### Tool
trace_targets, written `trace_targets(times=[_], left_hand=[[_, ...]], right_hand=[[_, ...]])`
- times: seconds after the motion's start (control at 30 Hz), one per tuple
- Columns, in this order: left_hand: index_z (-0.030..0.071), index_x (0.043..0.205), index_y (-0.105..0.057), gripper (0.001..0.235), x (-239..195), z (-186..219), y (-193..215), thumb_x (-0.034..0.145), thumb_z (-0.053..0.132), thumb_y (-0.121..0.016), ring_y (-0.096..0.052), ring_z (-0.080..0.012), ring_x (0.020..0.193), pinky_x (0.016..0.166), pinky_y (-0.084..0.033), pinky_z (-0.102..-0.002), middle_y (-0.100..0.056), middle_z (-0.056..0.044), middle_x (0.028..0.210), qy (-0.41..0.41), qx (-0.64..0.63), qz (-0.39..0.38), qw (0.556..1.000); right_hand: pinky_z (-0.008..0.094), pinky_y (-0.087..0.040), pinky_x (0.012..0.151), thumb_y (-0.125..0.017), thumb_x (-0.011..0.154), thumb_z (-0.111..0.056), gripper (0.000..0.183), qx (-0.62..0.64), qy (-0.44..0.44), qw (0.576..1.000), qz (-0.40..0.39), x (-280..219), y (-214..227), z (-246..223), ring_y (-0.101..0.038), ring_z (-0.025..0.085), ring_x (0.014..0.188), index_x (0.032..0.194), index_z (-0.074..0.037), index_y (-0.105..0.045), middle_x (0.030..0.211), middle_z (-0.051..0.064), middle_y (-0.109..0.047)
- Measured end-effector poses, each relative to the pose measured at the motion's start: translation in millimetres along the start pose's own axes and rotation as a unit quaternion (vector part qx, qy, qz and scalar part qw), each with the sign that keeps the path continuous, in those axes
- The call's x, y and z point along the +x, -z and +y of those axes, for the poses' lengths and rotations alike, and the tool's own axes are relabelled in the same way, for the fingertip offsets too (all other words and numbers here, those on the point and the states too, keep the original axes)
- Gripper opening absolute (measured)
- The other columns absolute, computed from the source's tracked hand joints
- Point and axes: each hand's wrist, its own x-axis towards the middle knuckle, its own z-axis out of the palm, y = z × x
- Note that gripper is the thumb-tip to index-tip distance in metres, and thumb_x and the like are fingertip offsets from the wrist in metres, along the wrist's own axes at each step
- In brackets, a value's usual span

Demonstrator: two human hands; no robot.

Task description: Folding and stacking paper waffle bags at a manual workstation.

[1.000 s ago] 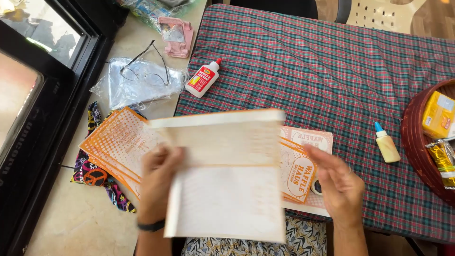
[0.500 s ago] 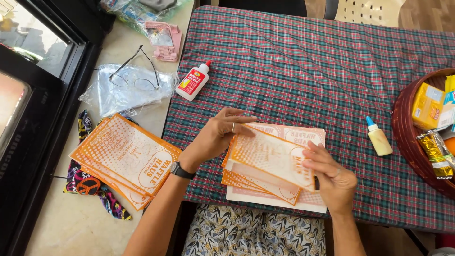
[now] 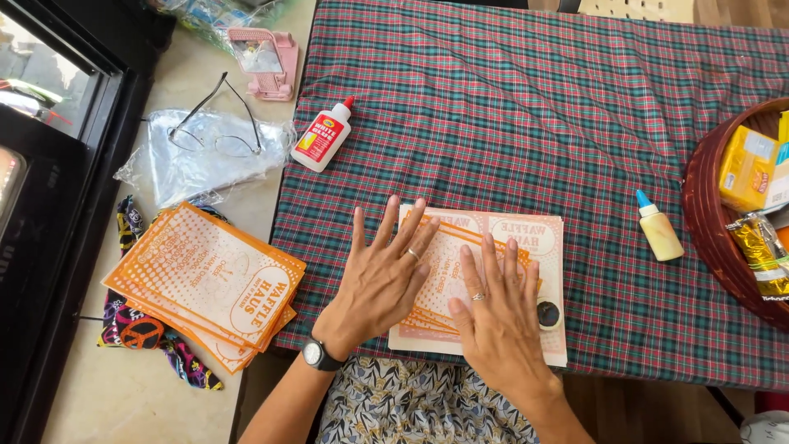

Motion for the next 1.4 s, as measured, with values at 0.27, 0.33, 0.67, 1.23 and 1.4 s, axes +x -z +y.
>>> trace_targets(times=[0.27,0.33,0.67,1.23,1.4], left_hand=[[0.019,0.167,-0.014,0.060,-14,-5,-21,0.112,0.041,-0.022,-0.005,-0.0345,0.161,0.124,0.001,-0.066,-0.012,-0.007,0.174,0.021,-0.030,-0.007,0.999],[0.019,0.167,-0.013,0.060,-14,-4,-23,0.112,0.042,-0.023,-0.005,-0.0341,0.161,0.124,0.001,-0.066,-0.010,-0.007,0.174,0.022,-0.039,-0.009,0.999],[0.020,0.167,-0.017,0.063,-15,-3,-32,0.111,0.048,-0.023,-0.006,-0.0355,0.161,0.123,0.000,-0.068,-0.010,-0.008,0.175,0.031,-0.047,-0.007,0.998],[0.005,0.165,0.000,0.092,-16,-7,-39,0.103,0.068,-0.026,0.006,-0.0406,0.159,0.127,0.008,-0.059,0.002,-0.023,0.172,0.070,-0.041,0.010,0.997],[0.006,0.161,0.014,0.087,-27,-23,7,0.106,0.048,-0.040,0.012,-0.0240,0.160,0.130,0.004,-0.043,0.019,-0.014,0.171,0.064,-0.560,0.040,0.825]], right_hand=[[0.064,0.000,0.123,-0.036,0.104,-0.052,0.079,-0.039,0.008,0.999,-0.003,-5,-20,6,0.004,0.043,0.159,0.167,-0.016,-0.004,0.174,0.015,0.003],[0.064,-0.001,0.123,-0.037,0.103,-0.055,0.081,-0.049,0.004,0.999,-0.005,-5,-23,8,0.004,0.042,0.159,0.167,-0.015,-0.006,0.174,0.016,0.002],[0.067,-0.001,0.122,-0.043,0.099,-0.062,0.087,-0.052,0.003,0.999,-0.007,-8,-32,14,0.004,0.044,0.158,0.167,-0.019,-0.007,0.174,0.017,0.001],[0.065,-0.006,0.124,-0.044,0.095,-0.066,0.093,-0.087,0.027,0.995,0.039,-8,-44,21,0.000,0.043,0.160,0.167,-0.017,-0.010,0.174,0.017,-0.004],[0.057,0.012,0.122,-0.043,0.095,-0.070,0.106,0.022,-0.023,0.992,-0.120,1,-24,26,0.017,0.041,0.156,0.163,-0.010,0.011,0.170,0.023,0.014]])
